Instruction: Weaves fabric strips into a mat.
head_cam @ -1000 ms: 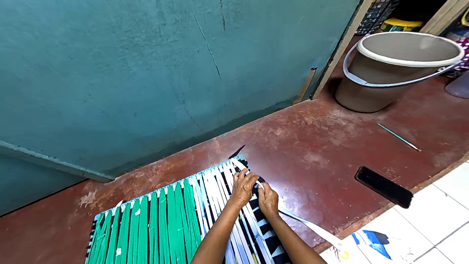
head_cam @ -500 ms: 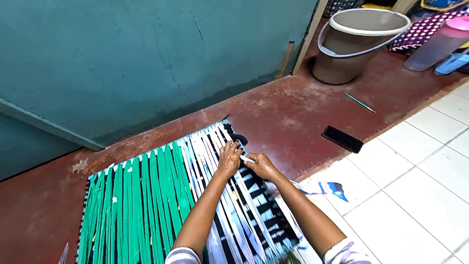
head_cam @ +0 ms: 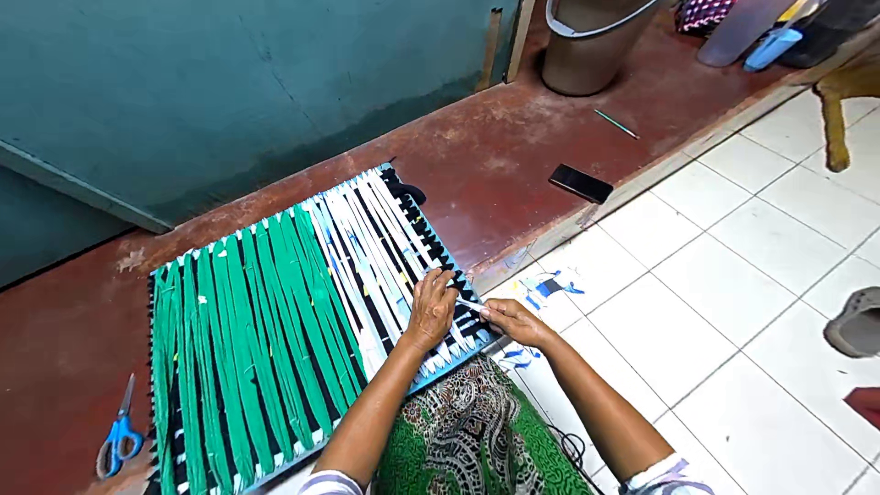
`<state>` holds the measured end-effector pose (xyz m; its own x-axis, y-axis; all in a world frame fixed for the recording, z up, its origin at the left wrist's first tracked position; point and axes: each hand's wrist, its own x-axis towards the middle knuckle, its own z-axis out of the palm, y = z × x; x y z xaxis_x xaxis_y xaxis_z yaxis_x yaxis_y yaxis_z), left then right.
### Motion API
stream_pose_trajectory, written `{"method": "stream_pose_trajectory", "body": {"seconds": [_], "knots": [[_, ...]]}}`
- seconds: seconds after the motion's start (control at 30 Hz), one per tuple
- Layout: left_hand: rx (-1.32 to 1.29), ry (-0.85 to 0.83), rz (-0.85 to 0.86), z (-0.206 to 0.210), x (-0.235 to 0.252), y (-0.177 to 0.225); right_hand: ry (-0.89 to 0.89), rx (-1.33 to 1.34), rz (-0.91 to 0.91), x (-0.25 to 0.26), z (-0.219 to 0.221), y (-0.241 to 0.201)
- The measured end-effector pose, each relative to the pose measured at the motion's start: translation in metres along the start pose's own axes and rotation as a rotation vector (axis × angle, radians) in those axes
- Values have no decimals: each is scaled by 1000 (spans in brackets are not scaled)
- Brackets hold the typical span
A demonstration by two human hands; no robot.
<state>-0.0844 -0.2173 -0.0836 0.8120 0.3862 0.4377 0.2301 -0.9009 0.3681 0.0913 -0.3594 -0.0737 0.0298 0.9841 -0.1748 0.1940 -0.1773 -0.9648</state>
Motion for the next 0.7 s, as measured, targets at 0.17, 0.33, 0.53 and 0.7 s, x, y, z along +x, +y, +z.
{"method": "stream_pose_trajectory", "body": {"seconds": [0.17, 0.33, 0.53, 0.7], "knots": [[53, 107, -33, 23, -39, 33, 36, 40, 65, -35, 16, 32], [110, 152, -72, 42, -65, 56, 56, 60, 71, -55, 25, 56], [202, 164, -68, 59, -78, 67, 29, 10, 143, -63, 27, 69], [253, 172, -64, 67, -84, 67, 33, -54, 242, -64, 32, 83]]}}
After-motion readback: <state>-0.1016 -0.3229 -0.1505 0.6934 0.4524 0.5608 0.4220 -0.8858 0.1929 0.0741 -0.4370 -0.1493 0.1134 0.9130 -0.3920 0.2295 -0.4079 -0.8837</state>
